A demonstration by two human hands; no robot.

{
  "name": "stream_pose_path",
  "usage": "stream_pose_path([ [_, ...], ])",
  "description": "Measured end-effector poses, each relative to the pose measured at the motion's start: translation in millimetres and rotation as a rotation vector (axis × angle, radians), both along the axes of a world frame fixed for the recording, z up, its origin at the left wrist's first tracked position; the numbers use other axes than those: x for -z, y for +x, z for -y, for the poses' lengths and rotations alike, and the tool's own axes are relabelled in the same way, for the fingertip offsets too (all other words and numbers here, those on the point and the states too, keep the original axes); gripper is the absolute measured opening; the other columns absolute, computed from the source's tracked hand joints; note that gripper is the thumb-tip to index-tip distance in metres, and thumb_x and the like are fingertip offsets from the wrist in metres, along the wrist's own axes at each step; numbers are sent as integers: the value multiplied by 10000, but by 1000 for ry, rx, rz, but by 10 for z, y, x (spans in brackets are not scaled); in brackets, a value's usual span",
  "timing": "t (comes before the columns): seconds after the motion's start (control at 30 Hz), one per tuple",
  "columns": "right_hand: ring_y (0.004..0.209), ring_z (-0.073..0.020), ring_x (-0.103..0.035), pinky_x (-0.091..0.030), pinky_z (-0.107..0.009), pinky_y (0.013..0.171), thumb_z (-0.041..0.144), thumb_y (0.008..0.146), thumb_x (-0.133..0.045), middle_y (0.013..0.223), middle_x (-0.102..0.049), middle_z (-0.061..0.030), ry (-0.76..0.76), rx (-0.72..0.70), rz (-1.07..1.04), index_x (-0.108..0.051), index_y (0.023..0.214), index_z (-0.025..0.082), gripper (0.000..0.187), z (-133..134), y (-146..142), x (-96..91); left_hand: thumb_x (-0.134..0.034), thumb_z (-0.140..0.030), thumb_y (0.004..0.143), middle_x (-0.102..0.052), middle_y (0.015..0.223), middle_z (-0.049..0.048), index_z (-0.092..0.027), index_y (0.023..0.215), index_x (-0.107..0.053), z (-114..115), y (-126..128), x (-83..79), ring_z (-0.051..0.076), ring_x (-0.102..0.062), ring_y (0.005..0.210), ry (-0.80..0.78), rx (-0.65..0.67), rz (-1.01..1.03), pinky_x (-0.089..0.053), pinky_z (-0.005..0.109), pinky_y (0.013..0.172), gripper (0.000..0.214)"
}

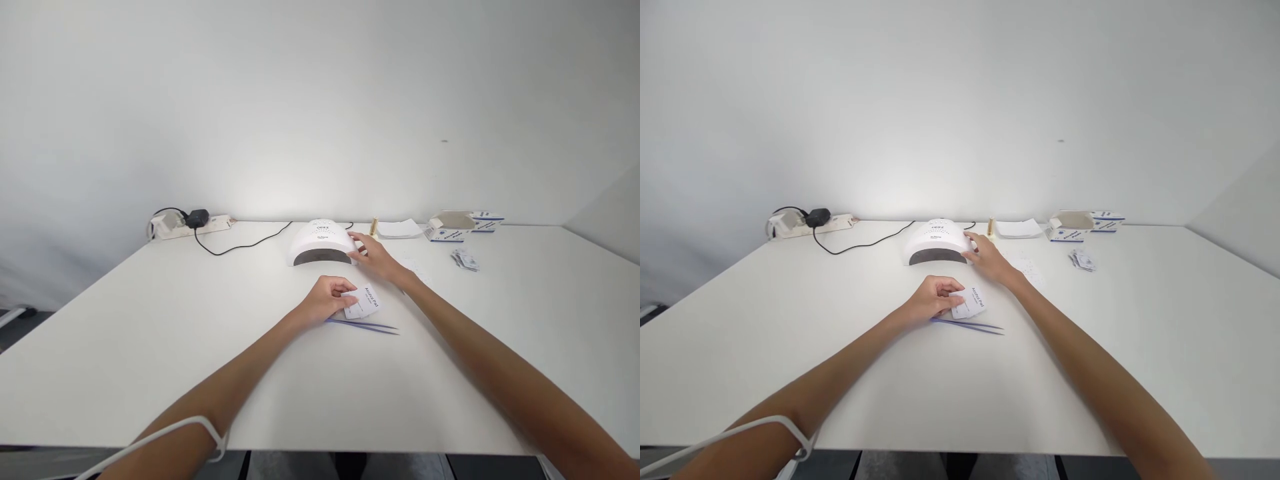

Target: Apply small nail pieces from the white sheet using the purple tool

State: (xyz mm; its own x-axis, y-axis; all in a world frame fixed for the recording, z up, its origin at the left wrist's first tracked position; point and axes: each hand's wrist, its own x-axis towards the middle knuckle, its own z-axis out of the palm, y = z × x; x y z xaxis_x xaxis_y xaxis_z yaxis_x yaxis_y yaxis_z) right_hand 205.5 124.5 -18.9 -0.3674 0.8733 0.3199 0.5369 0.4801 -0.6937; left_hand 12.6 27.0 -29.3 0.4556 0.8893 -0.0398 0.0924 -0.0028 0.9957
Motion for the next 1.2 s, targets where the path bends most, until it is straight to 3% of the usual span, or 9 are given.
stream_pose_path([
  [0.17, 979, -217, -587, -454, -398, 896, 408, 893, -548, 1234, -610, -84, -11, 92, -149, -635, 1177, 242, 341, 313, 65, -39, -770, -394, 708, -632, 670, 27, -115, 900, -663, -19, 2, 24, 36, -374, 397, -35, -35, 68, -234, 207, 386, 355],
  [0.3, 831, -196, -615, -475, -334, 740, 513, 912, -482, 989, -675, -75, -274, 86, -423, -683, 967, 192, 383, 711, 108, 0, -754, -362, 730, -587, 591, 4, -113, 923, -670, -25, 10, 29, 44, -390, 377, -30, -71, 88, -235, 202, 368, 326],
  [0.4, 774, -182, -595, -447, -311, 721, 567, 881, -519, 843, -670, -46, -424, 31, -472, -686, 888, 181, 420, 866, 95, 46, -752, -339, 735, -625, 680, 28, -114, 933, -669, -20, 11, 22, 46, -422, 394, -18, -73, 124, -259, 202, 364, 311],
  [0.53, 709, -162, -550, -408, -294, 682, 585, 848, -555, 738, -638, -18, -441, -38, -457, -680, 787, 177, 431, 868, 71, 46, -754, -325, 736, -653, 761, 48, -108, 933, -660, -18, 5, 16, 53, -455, 387, -16, -90, 149, -297, 213, 355, 308],
  [0.7, 666, -144, -544, -397, -290, 672, 526, 783, -656, 723, -649, -14, -443, -72, -421, -710, 859, 170, 368, 817, 90, 49, -754, -360, 741, -649, 715, 37, -99, 988, -650, -52, -13, 37, 94, -516, 389, -31, -107, 187, -425, 261, 383, 375],
  [0.87, 652, -140, -562, -433, -294, 680, 471, 759, -691, 740, -673, -25, -428, -62, -433, -704, 820, 161, 316, 771, 73, 106, -771, -351, 723, -684, 787, 74, -88, 1034, -647, -96, -43, 17, 110, -563, 455, -65, -11, 188, -513, 301, 454, 426],
  [1.2, 659, -142, -605, -457, -290, 691, 452, 766, -711, 729, -688, -27, -410, -128, -417, -690, 841, 142, 319, 737, 92, 152, -763, -316, 737, -670, 742, 74, -75, 1036, -649, -146, -79, 24, 124, -570, 461, -41, 86, 180, -516, 297, 449, 401],
])
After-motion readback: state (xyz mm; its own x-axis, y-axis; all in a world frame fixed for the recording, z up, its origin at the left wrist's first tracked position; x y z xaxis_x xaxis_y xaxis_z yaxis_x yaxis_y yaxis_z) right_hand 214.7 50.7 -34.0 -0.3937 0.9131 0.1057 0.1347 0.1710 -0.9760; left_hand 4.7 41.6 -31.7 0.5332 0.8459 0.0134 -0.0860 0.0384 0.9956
